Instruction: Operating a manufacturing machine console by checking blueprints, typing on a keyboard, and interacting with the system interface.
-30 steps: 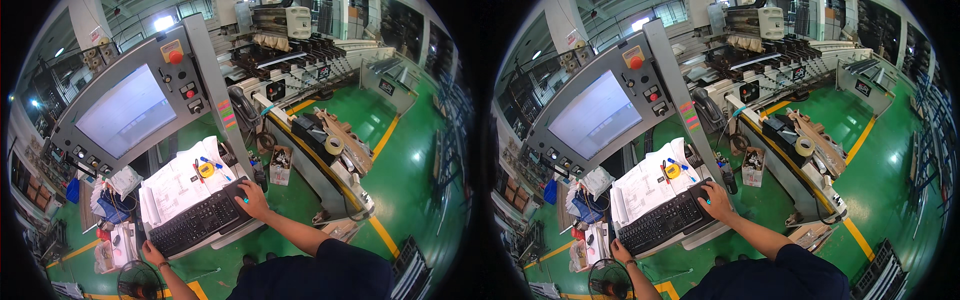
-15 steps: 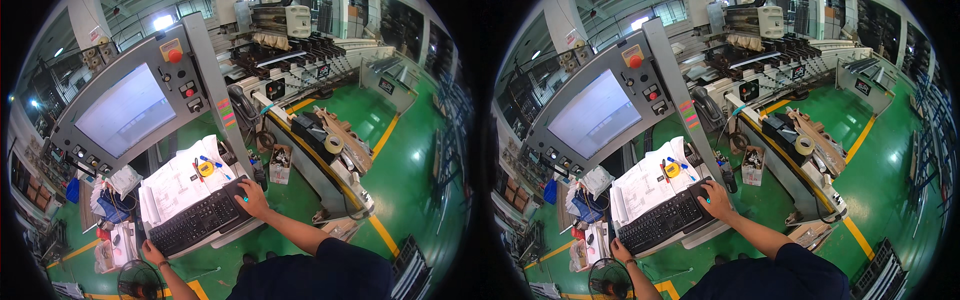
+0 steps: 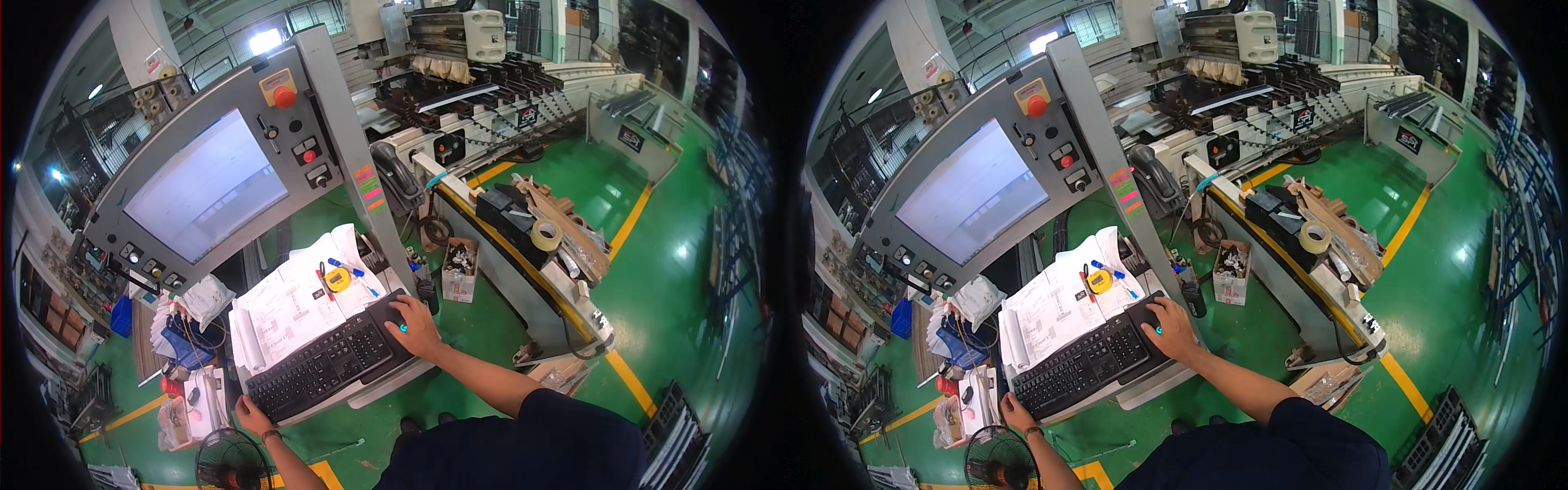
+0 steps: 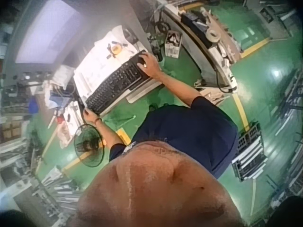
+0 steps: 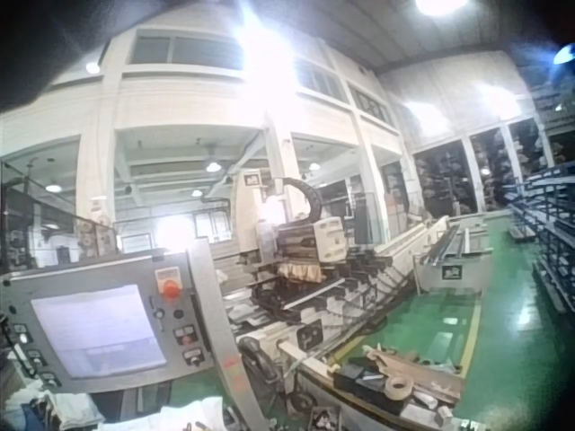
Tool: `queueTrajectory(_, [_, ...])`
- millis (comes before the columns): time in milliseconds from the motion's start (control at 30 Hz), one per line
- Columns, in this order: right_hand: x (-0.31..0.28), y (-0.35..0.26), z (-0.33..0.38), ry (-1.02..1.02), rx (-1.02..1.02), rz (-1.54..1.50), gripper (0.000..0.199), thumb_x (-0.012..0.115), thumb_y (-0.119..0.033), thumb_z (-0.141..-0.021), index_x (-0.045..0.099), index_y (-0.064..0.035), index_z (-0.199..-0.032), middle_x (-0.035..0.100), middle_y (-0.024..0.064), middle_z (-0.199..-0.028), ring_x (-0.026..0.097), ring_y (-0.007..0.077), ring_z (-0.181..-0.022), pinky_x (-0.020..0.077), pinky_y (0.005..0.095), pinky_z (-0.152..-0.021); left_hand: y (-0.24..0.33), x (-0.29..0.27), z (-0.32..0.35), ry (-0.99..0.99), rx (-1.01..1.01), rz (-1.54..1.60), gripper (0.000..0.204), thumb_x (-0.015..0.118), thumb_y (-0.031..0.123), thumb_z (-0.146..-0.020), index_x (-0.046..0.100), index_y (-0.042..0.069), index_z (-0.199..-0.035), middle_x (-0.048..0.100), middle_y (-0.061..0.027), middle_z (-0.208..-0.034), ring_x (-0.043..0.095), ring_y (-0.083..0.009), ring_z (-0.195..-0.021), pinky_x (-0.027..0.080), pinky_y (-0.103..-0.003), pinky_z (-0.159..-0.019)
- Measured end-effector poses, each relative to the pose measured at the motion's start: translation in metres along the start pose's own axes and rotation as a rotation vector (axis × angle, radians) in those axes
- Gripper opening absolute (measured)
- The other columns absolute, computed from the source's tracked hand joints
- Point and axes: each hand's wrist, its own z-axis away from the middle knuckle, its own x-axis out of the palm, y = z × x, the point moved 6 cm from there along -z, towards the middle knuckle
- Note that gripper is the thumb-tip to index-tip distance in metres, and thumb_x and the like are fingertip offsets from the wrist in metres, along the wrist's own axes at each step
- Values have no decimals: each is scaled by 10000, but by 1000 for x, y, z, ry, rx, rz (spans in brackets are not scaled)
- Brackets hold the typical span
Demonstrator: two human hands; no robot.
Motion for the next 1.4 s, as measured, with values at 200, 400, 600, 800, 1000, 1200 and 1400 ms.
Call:
queueTrajectory(200, [0, 4, 1, -5, 17, 0, 505, 769, -300, -948, 636, -44, -1362, 558, 206, -1467, 523, 417, -1377, 398, 521, -1166, 10, 3, 5, -8, -10, -15, 392, 687, 294, -1074, 714, -64, -1230, 758, -176, -1186, 709, -256, -1071, 545, -385, -992])
queueTrajectory(400, [1, 2, 0, -21, 26, -2, 511, 761, -308, -954, 631, -43, -1372, 552, 211, -1475, 515, 416, -1385, 391, 521, -1174, 4, 1, 2, -8, -11, 13, 393, 680, 288, -1077, 709, -67, -1245, 757, -181, -1195, 707, -261, -1079, 542, -383, -993])
queueTrajectory(600, [0, 2, 0, -19, 18, -7, 518, 762, -308, -954, 628, -35, -1373, 550, 212, -1474, 515, 418, -1384, 389, 524, -1174, 4, 2, 3, -12, -17, 22, 399, 669, 296, -1081, 709, -62, -1252, 758, -178, -1200, 709, -268, -1087, 541, -391, -995])
queueTrajectory(800, [1, 4, 1, -9, 17, -6, 518, 758, -311, -958, 626, -34, -1375, 553, 208, -1470, 515, 415, -1386, 389, 522, -1174, 8, 2, 4, -4, -14, -18, 396, 671, 298, -1080, 714, -59, -1245, 760, -177, -1193, 711, -268, -1079, 545, -394, -991])
queueTrajectory(1000, [2, 3, 1, -18, 17, -5, 518, 764, -307, -955, 626, -36, -1373, 555, 203, -1465, 518, 413, -1381, 394, 521, -1170, 7, 0, 3, 7, 3, -4, 389, 676, 294, -1079, 717, -59, -1239, 764, -176, -1178, 716, -263, -1061, 549, -392, -984])
queueTrajectory(1200, [0, 4, 1, -7, 9, 9, 514, 764, -303, -951, 627, -32, -1365, 558, 205, -1457, 522, 416, -1375, 400, 525, -1164, 8, 2, 4, -5, -3, -19, 389, 671, 291, -1080, 718, -62, -1239, 765, -178, -1176, 716, -261, -1060, 549, -394, -984])
queueTrajectory(1400, [-1, 1, 0, -8, 10, -11, 508, 763, -296, -950, 630, -31, -1362, 558, 213, -1457, 526, 420, -1371, 401, 527, -1162, 7, 0, 4, 1, -3, -8, 394, 668, 291, -1080, 719, -68, -1233, 763, -183, -1180, 717, -270, -1071, 548, -395, -989])
